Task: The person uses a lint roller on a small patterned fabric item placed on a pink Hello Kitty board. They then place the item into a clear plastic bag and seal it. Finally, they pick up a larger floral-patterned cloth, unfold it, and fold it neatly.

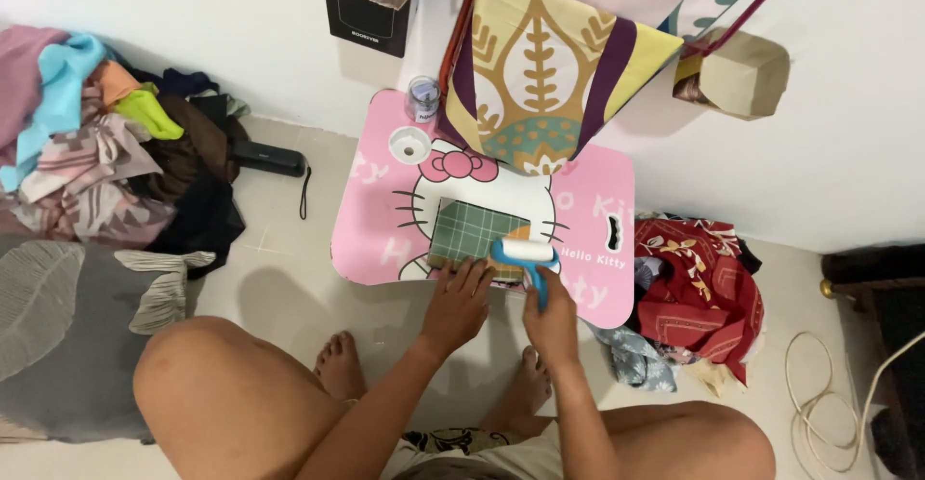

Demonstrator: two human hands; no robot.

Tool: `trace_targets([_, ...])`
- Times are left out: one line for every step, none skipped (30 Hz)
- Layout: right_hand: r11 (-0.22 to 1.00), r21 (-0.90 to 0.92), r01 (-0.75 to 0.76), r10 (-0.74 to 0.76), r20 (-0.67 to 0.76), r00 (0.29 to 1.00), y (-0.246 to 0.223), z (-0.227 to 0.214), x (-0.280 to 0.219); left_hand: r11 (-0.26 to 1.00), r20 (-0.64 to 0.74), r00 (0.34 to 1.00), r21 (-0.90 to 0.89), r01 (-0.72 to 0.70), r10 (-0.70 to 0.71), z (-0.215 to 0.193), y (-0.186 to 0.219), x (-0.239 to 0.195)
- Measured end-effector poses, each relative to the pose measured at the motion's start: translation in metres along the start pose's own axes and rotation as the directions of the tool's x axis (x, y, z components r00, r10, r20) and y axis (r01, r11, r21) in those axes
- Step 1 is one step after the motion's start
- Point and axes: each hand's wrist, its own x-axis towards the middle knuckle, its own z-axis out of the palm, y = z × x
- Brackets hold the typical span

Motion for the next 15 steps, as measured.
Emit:
trace_targets([1.0, -0.001, 0.0, 0.0, 0.0, 1.0, 0.002, 0.006, 0.01, 1.0, -0.001, 1.0, -0.001, 0.0, 0.0, -0.001, 0.0, 0.003])
trace_targets([0.999, -0.035, 0.003, -0.003, -0.016, 1.0, 0.005, 0.013, 0.018, 1.0, -0.008, 1.0, 0.003, 0.003, -0.003, -0.002, 0.0, 0.004])
trace_targets([0.998, -0.069, 0.005, -0.007, -0.031, 0.999, 0.007, 0.019, 0.026, 1.0, -0.015, 1.0, 0.007, 0.006, -0.005, -0.003, 0.0, 0.005])
trace_targets([0.998, -0.068, 0.006, -0.008, -0.035, 0.999, 0.007, 0.021, 0.034, 1.0, -0.017, 1.0, 0.008, 0.003, -0.003, -0.003, 0.001, 0.005])
trace_targets([0.996, -0.083, 0.026, -0.029, -0.035, 0.999, 0.007, 0.023, 0.042, 1.0, -0.008, 1.0, 0.022, 0.011, -0.011, -0.004, 0.001, 0.005])
trace_targets([0.994, -0.099, 0.044, -0.047, -0.033, 0.998, 0.007, 0.024, 0.049, 0.999, 0.004, 1.0, 0.034, 0.02, -0.02, -0.005, 0.003, 0.003])
trace_targets([0.994, -0.099, 0.043, -0.046, -0.035, 0.998, 0.005, 0.022, 0.055, 0.999, 0.004, 1.0, 0.033, 0.018, -0.018, -0.008, 0.003, 0.003])
trace_targets([0.996, -0.09, 0.015, -0.017, -0.015, 1.0, 0.002, 0.02, 0.062, 0.999, -0.004, 1.0, 0.03, 0.027, -0.027, -0.011, 0.003, 0.003])
trace_targets([0.997, -0.082, -0.012, 0.013, 0.005, 1.0, -0.001, 0.019, 0.068, 0.999, -0.012, 0.999, 0.026, 0.037, -0.037, -0.014, 0.003, 0.003])
trace_targets([0.997, -0.081, -0.004, 0.005, 0.008, 1.0, -0.011, 0.014, 0.062, 0.999, -0.016, 0.999, 0.031, 0.043, -0.042, -0.014, 0.002, 0.0])
trace_targets([0.998, -0.049, 0.036, -0.035, 0.004, 0.999, -0.022, 0.01, 0.056, 0.997, -0.033, 0.999, 0.061, 0.042, -0.04, -0.014, 0.0, -0.003])
trace_targets([0.997, -0.017, 0.077, -0.077, 0.002, 0.997, -0.033, 0.006, 0.05, 0.995, -0.049, 0.998, 0.091, 0.044, -0.039, -0.014, -0.001, -0.006])
trace_targets([0.996, -0.016, 0.085, -0.085, 0.008, 0.996, -0.044, 0.01, 0.044, 0.994, -0.053, 0.997, 0.096, 0.052, -0.047, -0.009, -0.004, -0.005])
trace_targets([0.994, -0.002, 0.105, -0.105, 0.032, 0.994, -0.053, 0.013, 0.034, 0.993, -0.048, 0.998, 0.103, 0.053, -0.048, -0.005, -0.005, -0.007])
trace_targets([0.992, 0.013, 0.124, -0.124, 0.056, 0.991, -0.062, 0.016, 0.025, 0.993, -0.043, 0.998, 0.11, 0.053, -0.048, -0.001, -0.006, -0.009])
